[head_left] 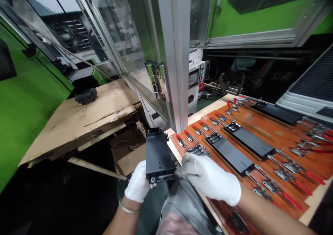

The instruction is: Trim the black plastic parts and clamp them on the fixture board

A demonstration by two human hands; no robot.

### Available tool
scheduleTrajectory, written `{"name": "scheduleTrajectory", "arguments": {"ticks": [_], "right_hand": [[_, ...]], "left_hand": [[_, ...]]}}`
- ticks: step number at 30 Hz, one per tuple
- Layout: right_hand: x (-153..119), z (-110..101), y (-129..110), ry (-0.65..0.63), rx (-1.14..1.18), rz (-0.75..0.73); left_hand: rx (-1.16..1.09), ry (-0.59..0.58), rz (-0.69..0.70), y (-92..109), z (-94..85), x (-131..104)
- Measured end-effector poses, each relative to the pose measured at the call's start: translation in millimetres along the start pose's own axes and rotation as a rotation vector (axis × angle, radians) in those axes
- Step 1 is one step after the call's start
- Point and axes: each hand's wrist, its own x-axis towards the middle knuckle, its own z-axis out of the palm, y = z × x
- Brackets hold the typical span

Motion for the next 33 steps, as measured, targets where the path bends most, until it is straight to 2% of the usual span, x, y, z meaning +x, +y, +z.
{"name": "scheduleTrajectory", "arguments": {"ticks": [5,9,11,14,17,20,23,28,33], "right_hand": [[-3,3,3,-0.052,0.010,0.000],[-5,5,8,0.043,0.121,0.023],[-6,5,8,0.019,0.095,0.033],[-5,5,5,-0.014,0.169,0.004],[-1,6,-1,0.067,0.242,0.021],[2,11,-4,0.084,0.126,0.008],[1,17,-3,0.042,0.016,-0.058],[-2,22,1,0.127,0.017,-0.056],[-4,23,1,0.065,0.027,-0.081]], "left_hand": [[0.039,0.042,0.042,-4,3.3,0],[0.098,0.128,0.062,-12,7.6,-5],[0.129,0.160,0.054,-14,9.1,-8],[0.116,0.114,0.041,-13,9.5,-7],[0.053,0.091,0.060,-6,8.8,-3],[-0.003,0.090,0.071,0,9.4,2],[-0.059,0.023,0.053,2,12.2,4],[-0.072,0.009,0.049,-1,17.0,3],[-0.067,-0.008,0.056,1,17.7,2]]}}
